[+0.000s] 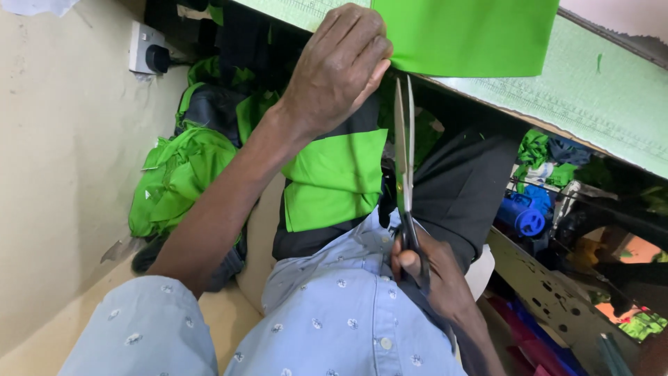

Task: Cutting green fabric into specific shapes using scissors on a sewing table

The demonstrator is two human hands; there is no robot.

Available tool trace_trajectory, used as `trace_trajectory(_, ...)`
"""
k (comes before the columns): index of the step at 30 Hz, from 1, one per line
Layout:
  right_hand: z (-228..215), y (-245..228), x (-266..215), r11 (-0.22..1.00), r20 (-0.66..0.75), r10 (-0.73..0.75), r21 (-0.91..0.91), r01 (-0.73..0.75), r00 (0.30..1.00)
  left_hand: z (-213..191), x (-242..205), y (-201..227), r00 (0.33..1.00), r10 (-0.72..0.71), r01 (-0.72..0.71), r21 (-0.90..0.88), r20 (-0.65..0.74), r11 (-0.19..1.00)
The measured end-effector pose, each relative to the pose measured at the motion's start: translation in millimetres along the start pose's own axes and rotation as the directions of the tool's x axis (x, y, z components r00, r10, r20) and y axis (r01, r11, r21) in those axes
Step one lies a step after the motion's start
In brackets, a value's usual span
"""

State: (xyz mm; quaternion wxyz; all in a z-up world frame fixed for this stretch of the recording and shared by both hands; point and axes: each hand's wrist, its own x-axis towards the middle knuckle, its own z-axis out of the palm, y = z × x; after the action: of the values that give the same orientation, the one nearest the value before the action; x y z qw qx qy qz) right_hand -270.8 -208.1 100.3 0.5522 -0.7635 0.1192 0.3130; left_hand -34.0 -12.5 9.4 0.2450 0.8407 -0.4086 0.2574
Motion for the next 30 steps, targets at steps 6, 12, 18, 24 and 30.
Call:
trace_trajectory(6, 5, -13, 25, 0.992, 0.0, 0.054, -0.113, -0.053, 0.999, 10, -8, 0, 1.0, -0.016, 0.016, 0.024, 0.008, 1.0)
trace_trajectory(12, 15, -12, 41, 0.991, -0.06, -0.065, -0.118, 0.058, 0.996, -2, -5, 2, 1.0, 0.002, -0.002, -0.034, -0.008, 0.999)
trace_trajectory(18, 19, -14, 46, 0.991, -0.094, -0.053, -0.131, 0.04, 0.994, -5, -25, 28, 0.908, -0.411, 0.363, -0.33, -0.087, 0.871)
trace_trajectory(24, 11, -4, 43, 0.999, -0.038, 0.021, -0.048, -0.023, 0.999, 14, -36, 53, 0.507, -0.745, 0.64, -0.768, 0.433, -0.011)
trace_trajectory(30, 7, -12, 44, 0.994, -0.05, 0.041, -0.102, -0.046, 0.998, 13, -13, 42, 0.494, -0.788, 0.605, -0.796, 0.367, 0.008)
